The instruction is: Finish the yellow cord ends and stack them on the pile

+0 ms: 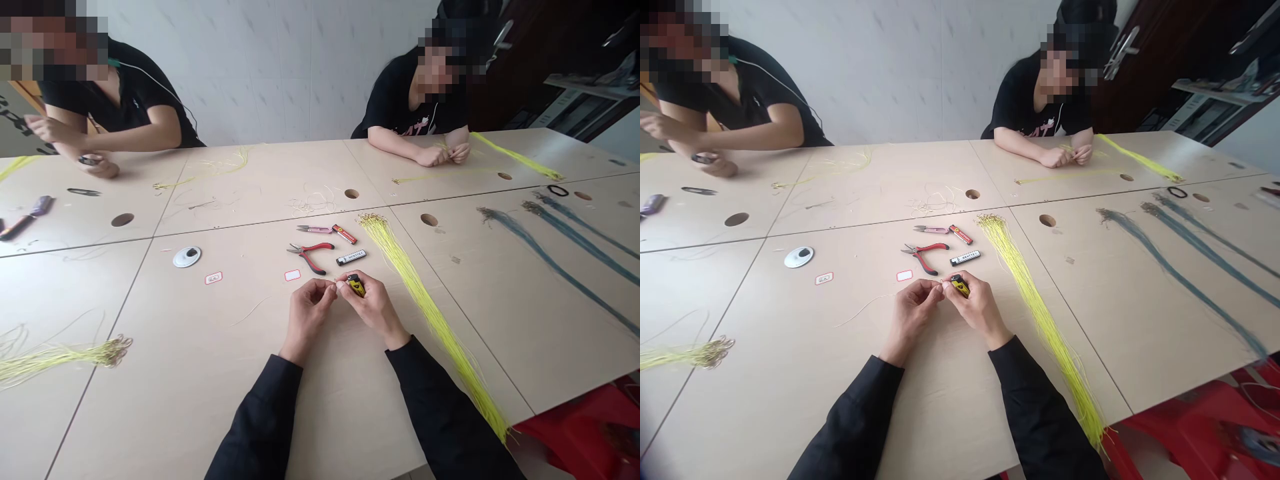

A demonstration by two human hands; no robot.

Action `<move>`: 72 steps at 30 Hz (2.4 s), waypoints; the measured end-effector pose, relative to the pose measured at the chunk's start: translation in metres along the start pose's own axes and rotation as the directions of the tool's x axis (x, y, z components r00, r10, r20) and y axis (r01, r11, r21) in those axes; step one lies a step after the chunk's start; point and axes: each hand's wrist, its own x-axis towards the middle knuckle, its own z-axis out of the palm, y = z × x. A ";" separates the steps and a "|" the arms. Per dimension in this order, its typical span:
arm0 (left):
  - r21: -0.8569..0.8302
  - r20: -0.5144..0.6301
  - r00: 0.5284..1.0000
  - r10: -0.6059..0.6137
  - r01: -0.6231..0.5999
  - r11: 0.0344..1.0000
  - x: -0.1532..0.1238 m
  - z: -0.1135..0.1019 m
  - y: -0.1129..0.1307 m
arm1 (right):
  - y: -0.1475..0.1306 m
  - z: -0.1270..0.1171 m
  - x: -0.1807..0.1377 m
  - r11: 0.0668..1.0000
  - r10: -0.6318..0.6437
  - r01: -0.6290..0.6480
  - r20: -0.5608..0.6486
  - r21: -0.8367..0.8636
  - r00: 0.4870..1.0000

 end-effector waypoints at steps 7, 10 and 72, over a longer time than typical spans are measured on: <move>0.039 -0.022 1.000 -0.002 0.003 0.999 -0.003 0.001 0.002 | 0.001 0.000 0.000 1.000 -0.014 0.014 0.006 -0.026 1.000; 0.071 -0.024 1.000 0.013 -0.011 0.997 -0.003 0.001 0.002 | 0.004 0.000 0.000 0.999 -0.017 0.018 0.033 -0.033 0.999; 0.189 0.011 0.995 0.103 -0.103 0.977 -0.004 0.001 0.003 | 0.009 -0.004 0.002 0.997 -0.010 0.018 0.099 -0.076 0.995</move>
